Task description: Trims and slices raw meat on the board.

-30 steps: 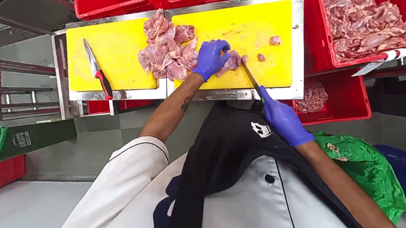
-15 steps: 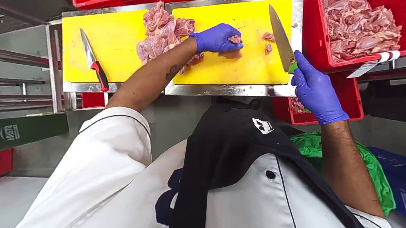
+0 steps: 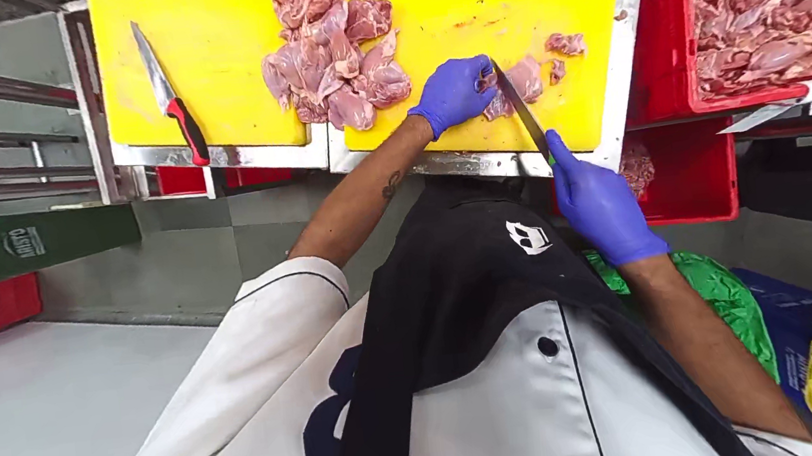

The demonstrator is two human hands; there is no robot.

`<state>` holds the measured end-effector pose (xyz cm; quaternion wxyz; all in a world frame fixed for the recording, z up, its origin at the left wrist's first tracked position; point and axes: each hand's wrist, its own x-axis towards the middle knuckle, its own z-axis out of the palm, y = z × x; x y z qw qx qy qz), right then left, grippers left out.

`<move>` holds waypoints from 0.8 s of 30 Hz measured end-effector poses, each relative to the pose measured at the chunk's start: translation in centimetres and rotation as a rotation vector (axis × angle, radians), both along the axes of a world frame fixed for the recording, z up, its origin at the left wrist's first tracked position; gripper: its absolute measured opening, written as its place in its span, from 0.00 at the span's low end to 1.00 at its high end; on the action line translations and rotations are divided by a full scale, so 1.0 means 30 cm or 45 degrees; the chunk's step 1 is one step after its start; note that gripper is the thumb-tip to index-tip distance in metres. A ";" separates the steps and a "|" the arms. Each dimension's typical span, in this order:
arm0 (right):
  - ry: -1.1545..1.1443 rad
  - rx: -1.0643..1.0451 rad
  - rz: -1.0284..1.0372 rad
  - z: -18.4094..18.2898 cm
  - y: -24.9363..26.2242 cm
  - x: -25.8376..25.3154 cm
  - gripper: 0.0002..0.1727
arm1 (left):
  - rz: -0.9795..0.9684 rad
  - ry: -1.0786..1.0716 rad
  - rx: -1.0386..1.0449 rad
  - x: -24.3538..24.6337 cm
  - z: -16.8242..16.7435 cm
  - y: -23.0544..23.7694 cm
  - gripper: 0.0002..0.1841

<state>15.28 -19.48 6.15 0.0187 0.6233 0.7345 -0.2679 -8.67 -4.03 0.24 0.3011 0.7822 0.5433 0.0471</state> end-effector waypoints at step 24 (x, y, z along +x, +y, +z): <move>0.201 -0.017 0.015 -0.072 0.096 -0.262 0.32 | -0.028 -0.176 0.311 -0.120 -0.050 -0.157 0.10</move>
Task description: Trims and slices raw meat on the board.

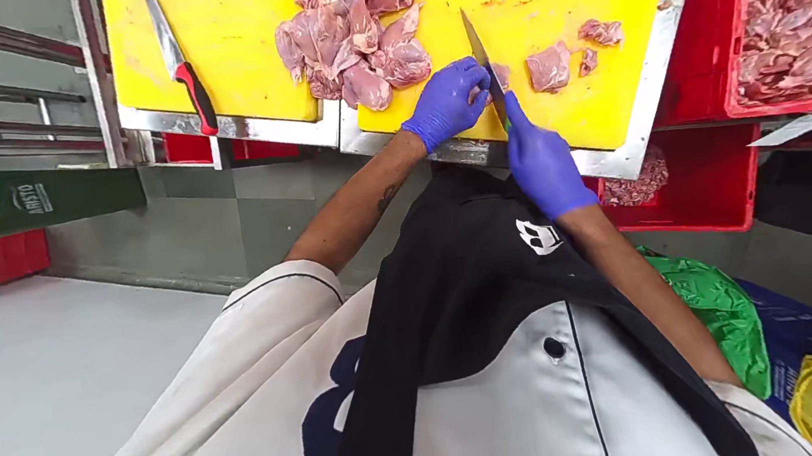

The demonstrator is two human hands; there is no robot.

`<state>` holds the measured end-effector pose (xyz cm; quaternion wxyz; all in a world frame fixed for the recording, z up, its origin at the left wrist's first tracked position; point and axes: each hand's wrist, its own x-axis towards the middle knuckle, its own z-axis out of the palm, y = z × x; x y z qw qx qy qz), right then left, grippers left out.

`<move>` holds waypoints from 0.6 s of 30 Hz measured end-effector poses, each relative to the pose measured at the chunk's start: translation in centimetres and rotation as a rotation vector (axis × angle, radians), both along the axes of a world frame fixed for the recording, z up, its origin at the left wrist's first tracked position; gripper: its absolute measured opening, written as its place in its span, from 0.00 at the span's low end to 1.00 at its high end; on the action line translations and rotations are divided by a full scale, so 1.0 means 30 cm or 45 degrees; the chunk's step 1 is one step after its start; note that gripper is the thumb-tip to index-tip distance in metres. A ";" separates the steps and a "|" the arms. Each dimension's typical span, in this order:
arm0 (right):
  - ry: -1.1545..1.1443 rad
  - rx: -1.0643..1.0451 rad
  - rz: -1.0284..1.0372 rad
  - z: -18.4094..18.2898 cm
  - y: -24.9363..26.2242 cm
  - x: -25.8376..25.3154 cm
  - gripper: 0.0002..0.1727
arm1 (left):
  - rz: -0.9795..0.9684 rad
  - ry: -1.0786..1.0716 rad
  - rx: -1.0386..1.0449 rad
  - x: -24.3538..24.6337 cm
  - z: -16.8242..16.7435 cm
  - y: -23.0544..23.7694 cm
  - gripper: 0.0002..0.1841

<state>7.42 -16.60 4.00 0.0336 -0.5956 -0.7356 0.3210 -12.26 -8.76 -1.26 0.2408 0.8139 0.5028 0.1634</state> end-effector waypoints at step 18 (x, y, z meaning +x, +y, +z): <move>0.771 -0.082 -0.649 0.080 -0.016 0.358 0.30 | -0.742 0.296 -0.455 0.162 0.152 0.119 0.16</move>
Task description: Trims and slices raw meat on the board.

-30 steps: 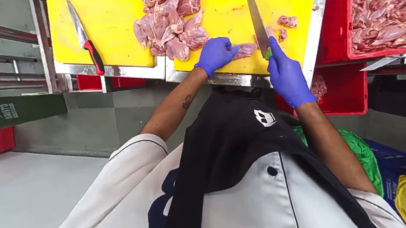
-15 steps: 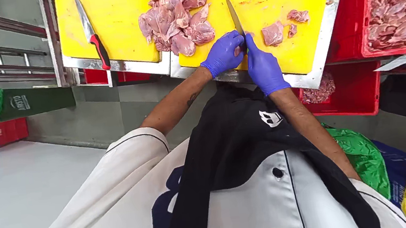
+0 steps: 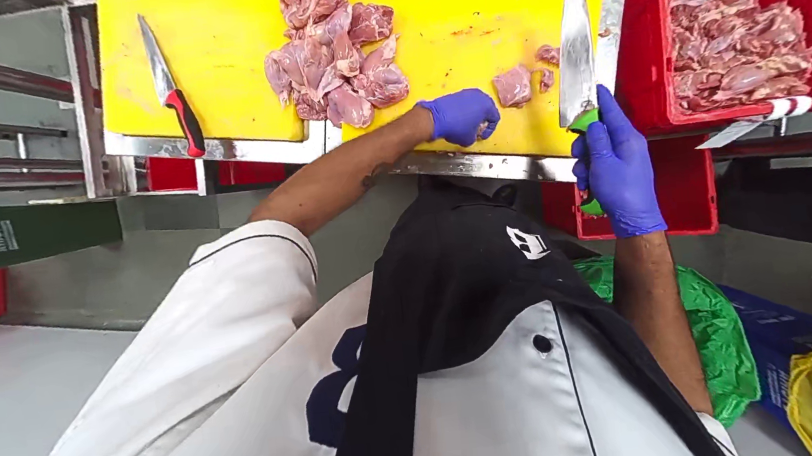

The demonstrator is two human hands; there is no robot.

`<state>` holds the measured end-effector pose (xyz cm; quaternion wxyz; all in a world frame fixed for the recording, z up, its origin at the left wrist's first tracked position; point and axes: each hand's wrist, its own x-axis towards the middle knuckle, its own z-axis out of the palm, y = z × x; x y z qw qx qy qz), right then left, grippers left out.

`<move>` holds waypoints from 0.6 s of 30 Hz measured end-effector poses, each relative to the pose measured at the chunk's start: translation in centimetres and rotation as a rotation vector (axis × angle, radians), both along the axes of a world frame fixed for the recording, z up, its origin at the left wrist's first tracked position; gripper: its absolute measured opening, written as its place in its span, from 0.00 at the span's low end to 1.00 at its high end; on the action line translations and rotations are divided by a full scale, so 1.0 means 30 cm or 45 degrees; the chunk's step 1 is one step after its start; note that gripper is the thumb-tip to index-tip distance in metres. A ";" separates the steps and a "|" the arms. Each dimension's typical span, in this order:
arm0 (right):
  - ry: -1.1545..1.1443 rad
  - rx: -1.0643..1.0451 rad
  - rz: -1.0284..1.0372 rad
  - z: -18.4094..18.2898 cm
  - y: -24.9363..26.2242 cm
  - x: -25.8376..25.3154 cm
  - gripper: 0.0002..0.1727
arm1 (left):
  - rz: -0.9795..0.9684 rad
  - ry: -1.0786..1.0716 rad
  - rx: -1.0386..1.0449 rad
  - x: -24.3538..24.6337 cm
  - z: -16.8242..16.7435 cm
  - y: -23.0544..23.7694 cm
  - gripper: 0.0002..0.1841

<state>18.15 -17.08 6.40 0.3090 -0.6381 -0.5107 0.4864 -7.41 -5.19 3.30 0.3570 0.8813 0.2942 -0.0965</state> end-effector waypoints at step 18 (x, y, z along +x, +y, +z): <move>0.026 -0.062 -0.058 -0.075 -0.122 0.017 0.29 | -0.550 -0.003 0.491 0.155 0.003 0.290 0.17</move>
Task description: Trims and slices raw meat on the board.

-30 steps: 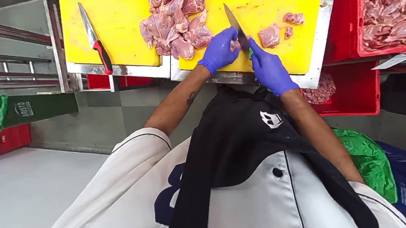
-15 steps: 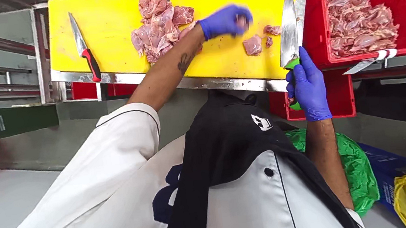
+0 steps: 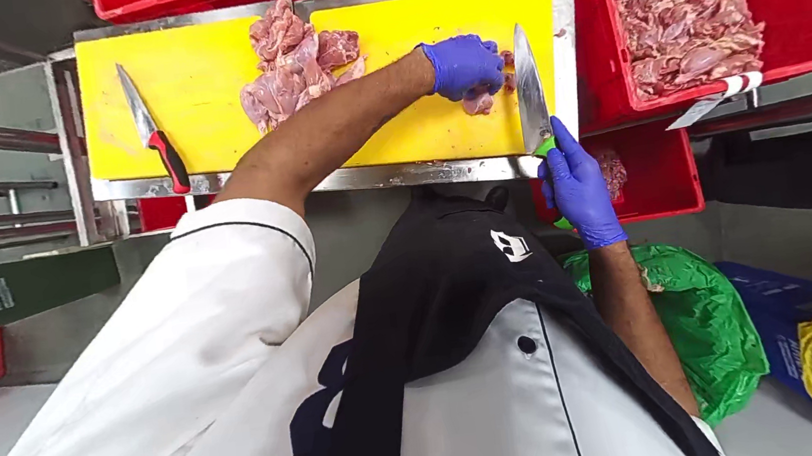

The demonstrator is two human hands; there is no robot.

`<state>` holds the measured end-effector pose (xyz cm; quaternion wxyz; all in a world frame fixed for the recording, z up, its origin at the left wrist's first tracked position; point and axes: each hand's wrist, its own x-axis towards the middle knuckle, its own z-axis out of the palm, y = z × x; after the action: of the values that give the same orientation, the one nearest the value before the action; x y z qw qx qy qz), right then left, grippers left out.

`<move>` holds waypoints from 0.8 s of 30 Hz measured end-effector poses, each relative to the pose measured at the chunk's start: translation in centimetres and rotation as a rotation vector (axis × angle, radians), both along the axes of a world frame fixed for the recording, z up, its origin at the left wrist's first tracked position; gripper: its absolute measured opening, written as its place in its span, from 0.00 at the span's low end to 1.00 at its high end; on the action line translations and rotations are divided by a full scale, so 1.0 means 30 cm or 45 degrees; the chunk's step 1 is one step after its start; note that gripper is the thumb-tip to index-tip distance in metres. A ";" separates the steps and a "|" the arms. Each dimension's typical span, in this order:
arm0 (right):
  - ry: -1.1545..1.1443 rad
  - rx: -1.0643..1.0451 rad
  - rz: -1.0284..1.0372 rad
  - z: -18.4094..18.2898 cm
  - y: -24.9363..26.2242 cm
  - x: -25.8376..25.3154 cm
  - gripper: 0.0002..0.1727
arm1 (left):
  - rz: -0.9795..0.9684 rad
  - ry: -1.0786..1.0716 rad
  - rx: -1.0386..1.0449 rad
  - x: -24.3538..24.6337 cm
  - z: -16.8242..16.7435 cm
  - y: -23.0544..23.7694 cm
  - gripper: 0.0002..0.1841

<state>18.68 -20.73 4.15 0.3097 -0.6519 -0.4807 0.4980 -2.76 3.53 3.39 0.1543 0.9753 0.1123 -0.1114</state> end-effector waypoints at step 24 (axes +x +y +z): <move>-0.419 -0.003 0.600 0.004 -0.060 -0.077 0.29 | 0.760 -0.716 -0.008 -0.335 -0.119 -0.317 0.12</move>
<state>16.36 -22.52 4.26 0.1026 -0.5947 -0.6622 0.4442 -12.81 -5.99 -0.18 0.2076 0.8918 0.3434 0.2089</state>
